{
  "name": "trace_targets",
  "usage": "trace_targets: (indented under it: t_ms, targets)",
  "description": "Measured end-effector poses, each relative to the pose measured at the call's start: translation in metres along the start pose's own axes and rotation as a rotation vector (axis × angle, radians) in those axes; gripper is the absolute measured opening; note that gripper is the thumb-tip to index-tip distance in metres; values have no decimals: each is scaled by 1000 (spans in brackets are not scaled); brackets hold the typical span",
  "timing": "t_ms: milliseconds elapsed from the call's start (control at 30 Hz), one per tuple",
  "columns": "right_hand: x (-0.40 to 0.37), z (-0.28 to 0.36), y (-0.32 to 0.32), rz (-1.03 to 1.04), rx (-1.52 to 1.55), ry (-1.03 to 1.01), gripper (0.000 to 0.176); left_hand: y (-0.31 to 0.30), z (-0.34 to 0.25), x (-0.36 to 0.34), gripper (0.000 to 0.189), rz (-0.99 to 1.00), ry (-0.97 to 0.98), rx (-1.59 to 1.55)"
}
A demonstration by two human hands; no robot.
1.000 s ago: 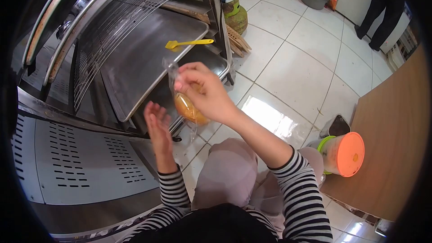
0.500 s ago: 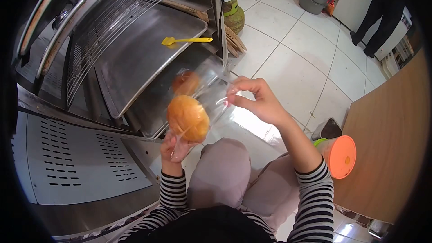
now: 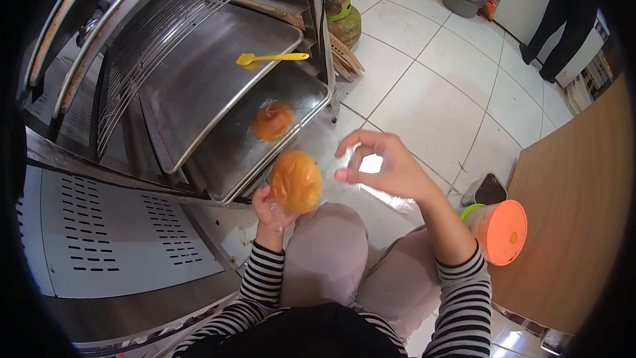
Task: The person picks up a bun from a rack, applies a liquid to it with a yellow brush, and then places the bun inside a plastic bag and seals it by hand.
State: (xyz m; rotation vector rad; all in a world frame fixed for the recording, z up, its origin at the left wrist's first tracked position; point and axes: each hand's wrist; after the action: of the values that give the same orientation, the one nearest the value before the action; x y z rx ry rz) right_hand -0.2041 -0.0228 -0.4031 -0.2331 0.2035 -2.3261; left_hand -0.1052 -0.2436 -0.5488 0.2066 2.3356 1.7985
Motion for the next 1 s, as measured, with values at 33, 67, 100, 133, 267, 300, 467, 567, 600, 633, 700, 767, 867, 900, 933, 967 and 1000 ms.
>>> trace_targets:
  t_ms: [33, 67, 100, 133, 267, 300, 467, 567, 600, 633, 700, 767, 867, 900, 933, 967, 1000]
  targets:
    - [-1, -1, 3, 1, 2, 0, 17, 2, -1, -2, 65, 15, 43, 82]
    - [-3, -4, 7, -26, -2, -15, 17, 3, -3, -2, 65, 8, 43, 80]
    - [-4, -8, 9, -53, -3, -28, 17, 4, -7, -1, 64, 49, 40, 74]
    - [-5, -12, 8, -32, 84, 47, 15, 6, -9, 0, 64, 93, 38, 68]
    - [-5, -20, 16, -42, 307, 105, 16, 1, -17, -2, 64, 57, -17, 45]
    - [-4, -22, 19, -41, 314, 110, 16, -1, -17, -4, 63, -4, 8, 100]
    - [0, -44, 29, -122, -22, 54, 21, -19, -29, -7, 60, -141, 82, 245]
    - [0, -41, 40, -105, 48, -34, 12, -13, -34, -7, 56, -8, 66, -1]
    - [0, -38, 41, -54, 94, -36, 9, -8, -36, -6, 55, -87, 120, 74]
    - [-1, -33, 41, -52, 97, -34, 9, -5, -37, -6, 54, -166, 173, 148]
    - [-1, -26, 38, -53, 183, 47, 13, -10, -44, -8, 54, -121, 149, 125]
    - [0, -33, 32, -69, 143, 8, 16, -9, -49, -9, 53, -72, 122, 102]
    - [1, -40, 27, -78, 202, 24, 14, -10, -53, -10, 53, 4, 104, 212]
    - [1, -39, 27, -79, 203, 24, 14, -15, -57, -11, 53, -102, 155, 233]
    - [1, -37, 27, -85, 215, 42, 15, -21, -62, -11, 54, -209, 206, 255]
    - [1, -36, 26, -93, 226, 60, 17, -26, -69, -12, 54, -209, 205, 257]
    - [0, -37, 24, -96, 254, 62, 21, -31, -80, -12, 56, -218, 231, 293]
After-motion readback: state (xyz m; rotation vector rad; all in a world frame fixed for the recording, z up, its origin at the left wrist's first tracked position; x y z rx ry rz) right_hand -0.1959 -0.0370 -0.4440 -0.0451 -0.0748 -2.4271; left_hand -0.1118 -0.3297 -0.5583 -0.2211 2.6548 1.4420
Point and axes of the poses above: each hand's wrist, its own x-axis towards the middle knuckle, its own y-axis out of the palm, z = x × y, and after that the axes turned 2 degrees about -y, right-handed
